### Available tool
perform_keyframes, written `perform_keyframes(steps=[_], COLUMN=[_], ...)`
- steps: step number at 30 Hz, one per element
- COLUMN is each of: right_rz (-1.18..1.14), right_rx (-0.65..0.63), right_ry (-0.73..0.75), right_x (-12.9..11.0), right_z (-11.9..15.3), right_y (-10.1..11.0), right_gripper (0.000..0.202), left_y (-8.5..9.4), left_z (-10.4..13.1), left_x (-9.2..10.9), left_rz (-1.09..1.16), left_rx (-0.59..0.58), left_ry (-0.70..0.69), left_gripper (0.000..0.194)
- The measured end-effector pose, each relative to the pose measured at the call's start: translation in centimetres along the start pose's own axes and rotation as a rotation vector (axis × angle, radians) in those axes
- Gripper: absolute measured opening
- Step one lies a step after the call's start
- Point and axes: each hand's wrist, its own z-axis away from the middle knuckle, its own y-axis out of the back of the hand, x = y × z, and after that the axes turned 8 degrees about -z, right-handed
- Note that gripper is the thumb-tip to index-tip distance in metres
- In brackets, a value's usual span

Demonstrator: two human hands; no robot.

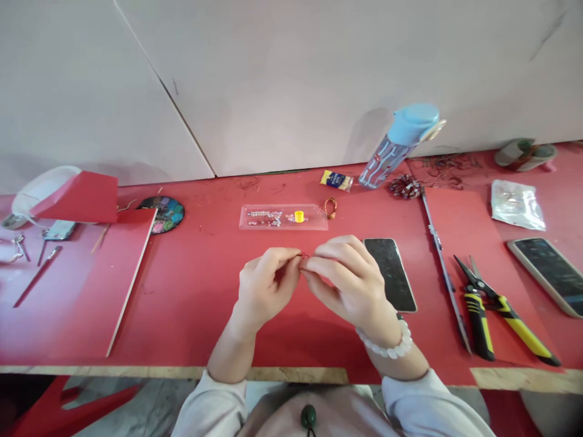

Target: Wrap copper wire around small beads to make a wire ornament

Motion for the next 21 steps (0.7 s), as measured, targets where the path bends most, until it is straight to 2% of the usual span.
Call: perform_keyframes(steps=[10,16,19,21], right_rz=[-0.12,-0.416,-0.403,-0.364], right_rx=[-0.045,0.035,0.095,0.08], right_ry=[0.002,-0.206,-0.334,-0.343], right_x=[-1.5,-0.5,0.1,0.4], right_z=[0.2,0.3,0.3,0.2], right_y=[-0.5,0.4,0.8,0.8], right_gripper=[0.015,0.012,0.015,0.016], left_y=[0.1,0.1,0.2,0.3], left_z=[-0.4,-0.1,0.0,0.1], left_x=[0.8,0.2,0.1,0.2], left_rz=[0.003,0.055,0.036,0.007], left_rx=[0.019,0.002,-0.03,-0.044], left_ry=[0.129,0.089,0.025,0.003], left_gripper=[0.01,0.008,0.009,0.01])
